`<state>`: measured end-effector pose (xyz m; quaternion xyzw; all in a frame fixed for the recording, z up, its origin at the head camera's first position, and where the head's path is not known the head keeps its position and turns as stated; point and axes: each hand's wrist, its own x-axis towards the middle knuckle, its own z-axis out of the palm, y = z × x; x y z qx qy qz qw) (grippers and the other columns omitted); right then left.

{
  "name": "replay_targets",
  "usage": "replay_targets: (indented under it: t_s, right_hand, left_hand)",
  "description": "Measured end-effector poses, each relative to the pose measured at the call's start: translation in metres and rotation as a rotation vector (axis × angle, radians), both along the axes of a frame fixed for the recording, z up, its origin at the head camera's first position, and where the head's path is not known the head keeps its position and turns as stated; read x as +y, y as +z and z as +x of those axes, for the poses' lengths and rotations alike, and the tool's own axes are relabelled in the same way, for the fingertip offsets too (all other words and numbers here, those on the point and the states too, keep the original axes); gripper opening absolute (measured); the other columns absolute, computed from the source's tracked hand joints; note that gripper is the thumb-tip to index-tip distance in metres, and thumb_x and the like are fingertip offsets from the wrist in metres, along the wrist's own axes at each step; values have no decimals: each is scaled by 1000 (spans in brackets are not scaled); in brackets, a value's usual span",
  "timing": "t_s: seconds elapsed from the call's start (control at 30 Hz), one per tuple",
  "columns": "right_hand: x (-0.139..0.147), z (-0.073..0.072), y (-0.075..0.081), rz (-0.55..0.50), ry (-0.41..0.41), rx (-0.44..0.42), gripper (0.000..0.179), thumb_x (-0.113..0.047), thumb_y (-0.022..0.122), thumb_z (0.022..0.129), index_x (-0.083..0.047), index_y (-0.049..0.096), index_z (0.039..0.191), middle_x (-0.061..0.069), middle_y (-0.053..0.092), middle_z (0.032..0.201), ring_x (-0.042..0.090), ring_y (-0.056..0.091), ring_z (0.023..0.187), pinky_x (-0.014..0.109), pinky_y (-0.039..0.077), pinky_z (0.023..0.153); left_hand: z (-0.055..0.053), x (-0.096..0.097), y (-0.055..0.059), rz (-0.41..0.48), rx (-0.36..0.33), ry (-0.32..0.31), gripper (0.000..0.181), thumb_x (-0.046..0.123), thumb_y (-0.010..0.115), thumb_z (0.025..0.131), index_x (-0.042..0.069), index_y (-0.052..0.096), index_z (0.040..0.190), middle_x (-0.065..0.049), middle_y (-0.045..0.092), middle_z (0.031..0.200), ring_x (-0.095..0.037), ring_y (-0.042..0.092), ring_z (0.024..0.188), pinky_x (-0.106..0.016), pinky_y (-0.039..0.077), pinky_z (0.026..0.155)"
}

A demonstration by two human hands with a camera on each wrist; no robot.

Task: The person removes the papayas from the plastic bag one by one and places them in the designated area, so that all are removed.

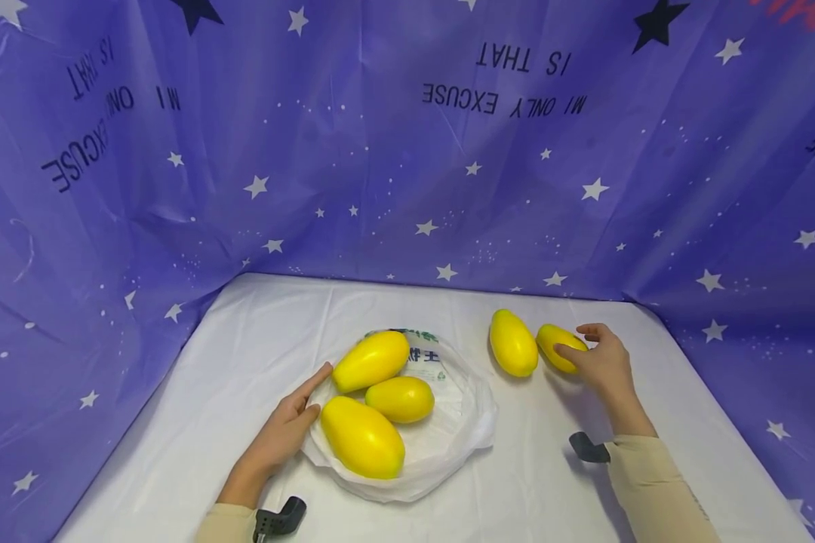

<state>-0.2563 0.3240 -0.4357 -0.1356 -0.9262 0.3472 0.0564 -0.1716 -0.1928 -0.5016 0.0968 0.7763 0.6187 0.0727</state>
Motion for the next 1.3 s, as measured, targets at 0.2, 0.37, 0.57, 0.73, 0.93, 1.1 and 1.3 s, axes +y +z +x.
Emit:
replay_targets:
  t_s: [0.2,0.37,0.57,0.73,0.93,1.1,1.3]
  right_hand:
    - [-6,5,18,4,12,73,76,-52,74,80,-6,50,136,24,45,142,44,47,117,59,42,92]
    - [-17,7,35,3,22,145,66,-46,74,82,-11,54,135,22,46,143,45,42,127,65,38,96]
    - [-36,12,53,-20,117,228,56,-32,76,83,-13,59,133,11,42,149,41,40,132,64,34,102]
    - [-55,18,67,-46,254,247,52,-23,77,83,-12,60,131,7,40,151,39,41,133,56,34,107]
    - [-75,21,76,-103,347,252,50,-21,80,81,-13,62,127,2,44,148,34,41,133,52,32,110]
    - [-89,21,74,-127,402,239,50,-19,80,81,-15,62,127,-2,45,147,30,39,135,50,31,111]
    - [-103,24,70,-118,443,239,50,-18,81,79,-15,63,126,0,48,145,30,41,134,52,30,111]
  left_hand:
    - [-1,1,1,-9,8,-1,59,-1,40,100,20,32,154,9,23,159,-17,12,146,-22,9,113]
    - [-2,1,0,-10,13,3,59,-1,40,100,21,32,154,9,23,159,-17,12,147,-18,9,113]
    - [-2,0,-2,-1,17,-6,59,-2,40,99,20,32,154,6,22,159,-21,10,147,-14,9,111]
    - [-3,-1,-1,-5,8,-6,59,-1,40,100,22,33,154,8,23,159,-17,10,147,-26,8,115]
    - [-3,-1,0,2,11,-8,59,0,40,100,24,33,154,10,23,159,-15,11,147,-33,7,116]
    - [-3,-1,1,3,6,-9,59,0,40,100,22,32,154,10,23,159,-15,10,147,-33,7,116]
    - [-1,0,1,-3,-1,-4,60,-1,40,99,22,32,154,10,23,159,-17,11,147,-42,8,117]
